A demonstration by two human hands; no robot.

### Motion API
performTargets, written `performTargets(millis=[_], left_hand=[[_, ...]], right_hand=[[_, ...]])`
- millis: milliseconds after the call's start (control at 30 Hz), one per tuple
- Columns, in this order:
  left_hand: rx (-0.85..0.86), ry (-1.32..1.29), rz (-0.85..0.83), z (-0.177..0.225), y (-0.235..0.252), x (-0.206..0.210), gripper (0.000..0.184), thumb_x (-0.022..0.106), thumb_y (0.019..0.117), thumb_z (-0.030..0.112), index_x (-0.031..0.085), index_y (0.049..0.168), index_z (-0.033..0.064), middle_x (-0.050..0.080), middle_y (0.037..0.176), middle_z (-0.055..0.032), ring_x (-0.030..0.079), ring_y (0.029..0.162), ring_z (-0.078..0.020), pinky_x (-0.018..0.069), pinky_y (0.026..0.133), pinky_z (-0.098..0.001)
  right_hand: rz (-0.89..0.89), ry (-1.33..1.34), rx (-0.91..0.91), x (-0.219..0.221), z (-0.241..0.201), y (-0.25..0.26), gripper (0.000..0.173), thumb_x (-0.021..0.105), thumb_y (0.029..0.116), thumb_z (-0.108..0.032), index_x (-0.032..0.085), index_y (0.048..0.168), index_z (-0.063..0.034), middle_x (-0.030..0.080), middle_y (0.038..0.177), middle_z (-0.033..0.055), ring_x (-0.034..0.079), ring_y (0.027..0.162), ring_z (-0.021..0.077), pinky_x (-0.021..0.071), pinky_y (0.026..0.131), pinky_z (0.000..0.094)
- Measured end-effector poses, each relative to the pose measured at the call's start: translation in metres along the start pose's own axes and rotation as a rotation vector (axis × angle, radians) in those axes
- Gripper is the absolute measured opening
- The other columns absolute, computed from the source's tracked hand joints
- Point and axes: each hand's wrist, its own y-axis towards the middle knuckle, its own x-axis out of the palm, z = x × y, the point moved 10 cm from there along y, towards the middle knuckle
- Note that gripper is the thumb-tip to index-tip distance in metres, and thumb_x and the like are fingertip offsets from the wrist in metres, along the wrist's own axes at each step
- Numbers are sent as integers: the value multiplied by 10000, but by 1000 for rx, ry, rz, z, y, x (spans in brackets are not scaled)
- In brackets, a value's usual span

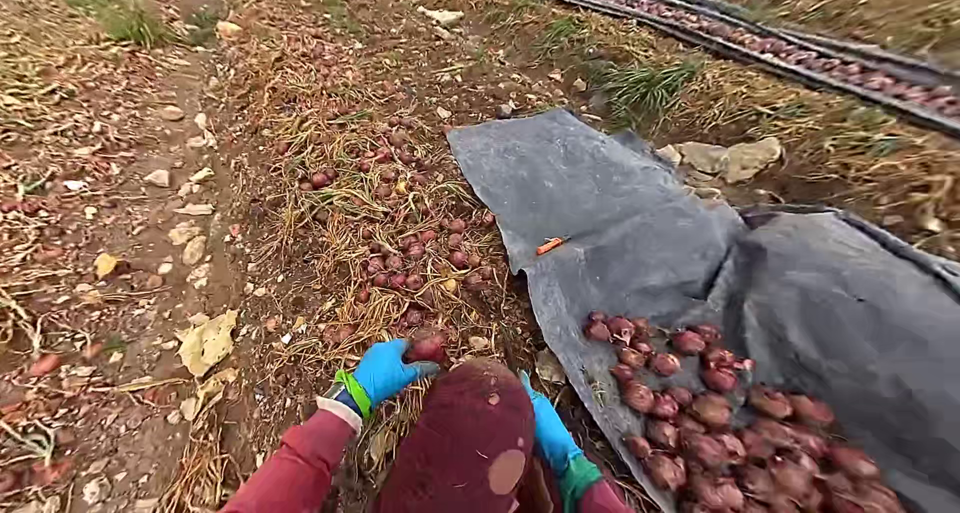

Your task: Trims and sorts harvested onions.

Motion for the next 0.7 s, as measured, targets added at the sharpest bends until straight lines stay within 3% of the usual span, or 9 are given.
performTargets(millis=[133,167,267,400,533,567,633,700], left_hand=[[315,193,-101,118,39,-13,592,650,917,664,726,1082,100,731,930,-118,716,917,-295,570,866,-578],[372,202,-144,136,46,-10,611,614,939,673,729,1046,83,723,904,-124,711,894,-294,570,852,-575],[478,252,-283,181,54,-3,589,577,988,623,729,1013,54,710,889,-125,698,873,-269,563,851,-539],[578,313,-385,216,53,6,587,569,998,611,718,1003,43,697,873,-114,687,858,-241,561,837,-498],[572,253,-511,215,54,25,656,507,996,667,679,909,39,643,786,-85,635,756,-202,532,747,-454],[568,206,-551,214,54,29,666,488,990,690,666,866,61,627,743,-51,609,697,-159,520,697,-410],[568,134,-629,214,52,37,677,461,987,710,655,791,91,581,657,4,543,586,-95,478,599,-336],[543,217,-641,214,55,39,675,480,991,701,682,805,84,610,682,-18,562,613,-121,489,626,-365]], right_hand=[[-175,5,-323,4,-63,7,683,260,1079,-571,690,1187,-52,644,691,71,602,531,184,557,519,371],[-172,13,-378,1,-78,3,671,295,1066,-575,691,1158,-42,640,683,69,600,519,187,559,516,371],[-82,56,-433,-15,-97,9,661,413,1004,-653,637,880,-44,650,680,84,628,524,214,573,523,388],[-99,170,-470,-30,-83,23,785,484,879,-822,622,947,-51,641,679,72,616,513,202,565,501,371],[-122,252,-503,-30,-87,9,738,664,782,-795,630,909,-68,622,615,43,597,466,177,549,464,348],[-107,232,-513,-31,-88,7,761,648,775,-816,635,911,-66,627,625,42,598,475,175,548,469,348],[-37,132,-552,-37,-90,6,898,422,800,-927,649,942,-70,652,659,44,615,503,176,556,483,353],[16,32,-551,-41,-90,7,960,227,837,-935,655,970,-86,639,664,41,608,511,180,558,484,369]])
